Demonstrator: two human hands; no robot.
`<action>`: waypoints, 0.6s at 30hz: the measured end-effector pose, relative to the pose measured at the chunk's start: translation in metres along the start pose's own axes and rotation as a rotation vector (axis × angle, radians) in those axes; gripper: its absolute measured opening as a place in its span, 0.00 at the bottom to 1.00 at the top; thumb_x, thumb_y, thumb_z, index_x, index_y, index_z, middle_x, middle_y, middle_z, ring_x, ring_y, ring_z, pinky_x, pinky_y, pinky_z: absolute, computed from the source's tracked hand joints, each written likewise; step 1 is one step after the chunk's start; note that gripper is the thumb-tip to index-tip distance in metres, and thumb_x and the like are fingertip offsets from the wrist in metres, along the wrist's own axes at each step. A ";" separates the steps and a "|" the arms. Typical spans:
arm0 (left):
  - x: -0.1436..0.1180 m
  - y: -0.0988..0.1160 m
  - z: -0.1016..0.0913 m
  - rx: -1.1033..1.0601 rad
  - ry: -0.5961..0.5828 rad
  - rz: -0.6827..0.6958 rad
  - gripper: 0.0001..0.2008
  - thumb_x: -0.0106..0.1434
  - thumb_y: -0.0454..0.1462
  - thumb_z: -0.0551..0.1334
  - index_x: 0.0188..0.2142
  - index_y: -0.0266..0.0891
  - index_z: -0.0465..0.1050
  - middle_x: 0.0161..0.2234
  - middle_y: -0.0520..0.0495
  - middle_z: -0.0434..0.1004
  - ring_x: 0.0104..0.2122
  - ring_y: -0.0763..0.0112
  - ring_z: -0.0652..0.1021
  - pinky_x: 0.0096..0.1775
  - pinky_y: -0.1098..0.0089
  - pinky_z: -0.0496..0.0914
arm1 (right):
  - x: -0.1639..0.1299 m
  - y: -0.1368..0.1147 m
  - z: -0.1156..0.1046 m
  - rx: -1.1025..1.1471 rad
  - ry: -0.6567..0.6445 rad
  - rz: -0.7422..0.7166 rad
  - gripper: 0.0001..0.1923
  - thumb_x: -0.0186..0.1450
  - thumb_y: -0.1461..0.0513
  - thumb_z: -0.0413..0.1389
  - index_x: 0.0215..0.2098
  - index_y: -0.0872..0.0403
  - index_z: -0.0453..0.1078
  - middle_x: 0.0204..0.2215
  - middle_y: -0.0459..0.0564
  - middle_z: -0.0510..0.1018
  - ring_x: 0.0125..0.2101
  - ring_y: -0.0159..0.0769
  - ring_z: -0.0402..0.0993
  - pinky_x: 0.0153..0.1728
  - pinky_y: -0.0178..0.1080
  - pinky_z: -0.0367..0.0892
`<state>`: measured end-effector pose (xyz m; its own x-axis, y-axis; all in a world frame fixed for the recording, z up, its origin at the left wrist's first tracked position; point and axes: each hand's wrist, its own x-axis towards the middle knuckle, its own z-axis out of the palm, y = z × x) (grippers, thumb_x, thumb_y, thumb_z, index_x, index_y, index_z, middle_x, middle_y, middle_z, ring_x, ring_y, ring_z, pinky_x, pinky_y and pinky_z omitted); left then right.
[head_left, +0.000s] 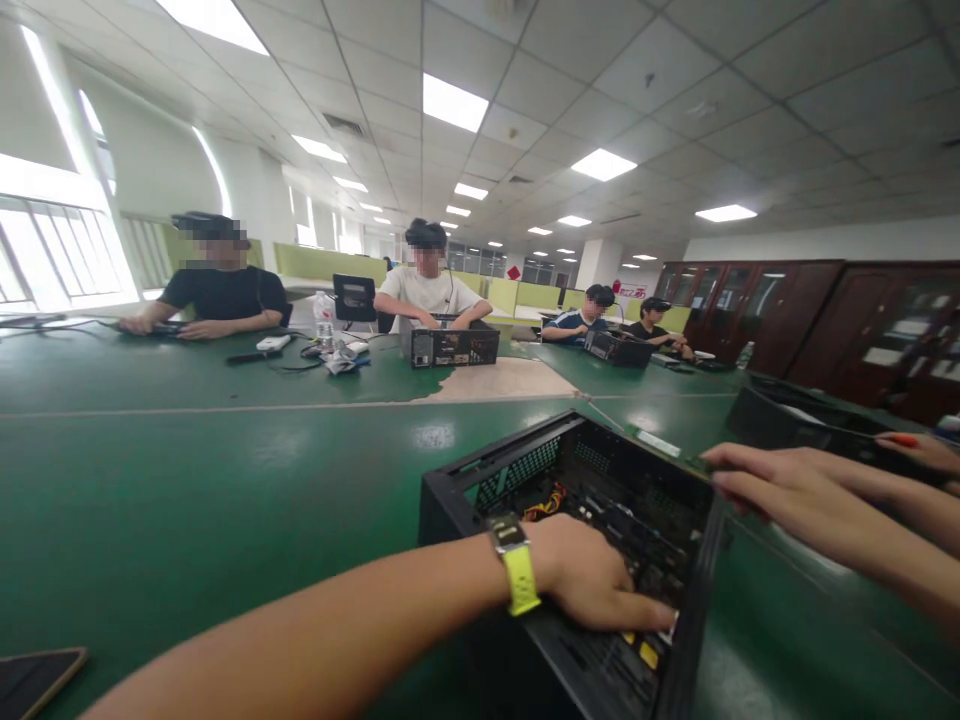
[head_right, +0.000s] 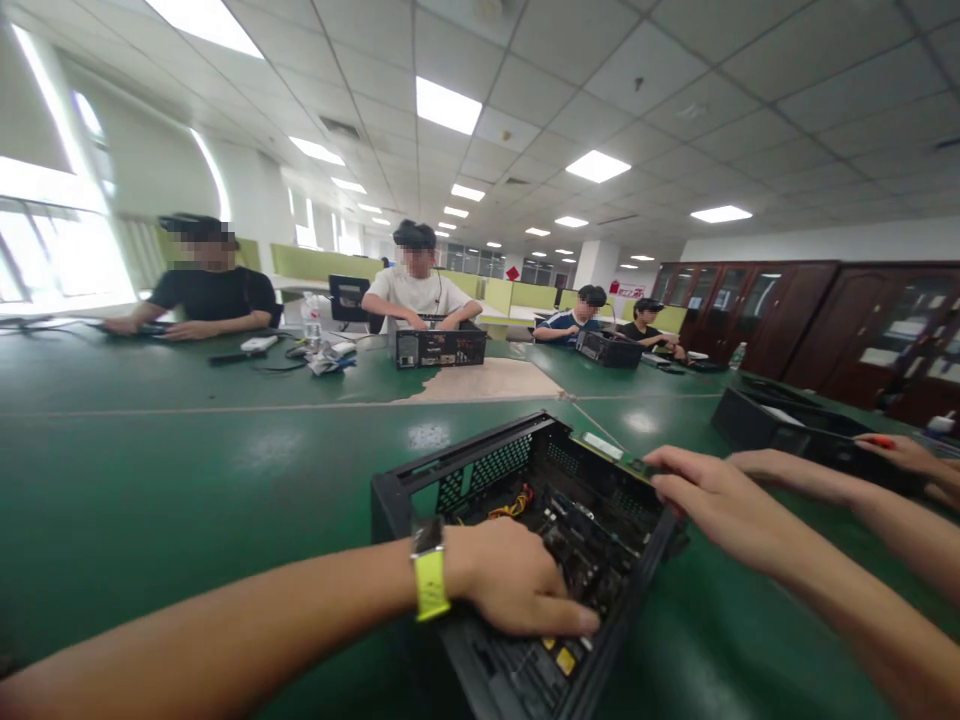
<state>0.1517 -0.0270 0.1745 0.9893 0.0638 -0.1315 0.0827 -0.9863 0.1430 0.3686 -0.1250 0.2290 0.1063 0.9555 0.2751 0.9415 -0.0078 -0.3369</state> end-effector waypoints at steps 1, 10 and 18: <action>-0.021 -0.002 0.002 -0.009 -0.041 0.001 0.30 0.65 0.56 0.42 0.36 0.44 0.78 0.33 0.46 0.80 0.31 0.64 0.77 0.32 0.67 0.66 | 0.003 -0.005 0.010 -0.010 -0.033 -0.055 0.14 0.64 0.55 0.47 0.35 0.50 0.72 0.28 0.49 0.77 0.31 0.40 0.74 0.32 0.40 0.70; -0.186 -0.029 -0.009 -0.133 -0.056 -0.291 0.17 0.66 0.41 0.53 0.26 0.41 0.76 0.21 0.52 0.75 0.18 0.76 0.67 0.24 0.75 0.60 | 0.061 -0.084 0.064 0.088 -0.196 -0.479 0.15 0.62 0.63 0.46 0.37 0.49 0.75 0.38 0.47 0.77 0.41 0.39 0.70 0.44 0.41 0.62; -0.147 -0.067 -0.009 0.163 -0.241 -0.815 0.16 0.50 0.44 0.68 0.36 0.36 0.78 0.34 0.37 0.80 0.32 0.59 0.79 0.30 0.69 0.71 | 0.095 -0.183 0.155 -0.058 -0.557 -0.536 0.17 0.51 0.66 0.55 0.40 0.55 0.67 0.32 0.47 0.75 0.29 0.34 0.68 0.24 0.32 0.56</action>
<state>0.0016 0.0308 0.1926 0.5746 0.7447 -0.3394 0.7186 -0.6576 -0.2262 0.1567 0.0133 0.1773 -0.5307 0.8403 -0.1108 0.8357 0.4971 -0.2334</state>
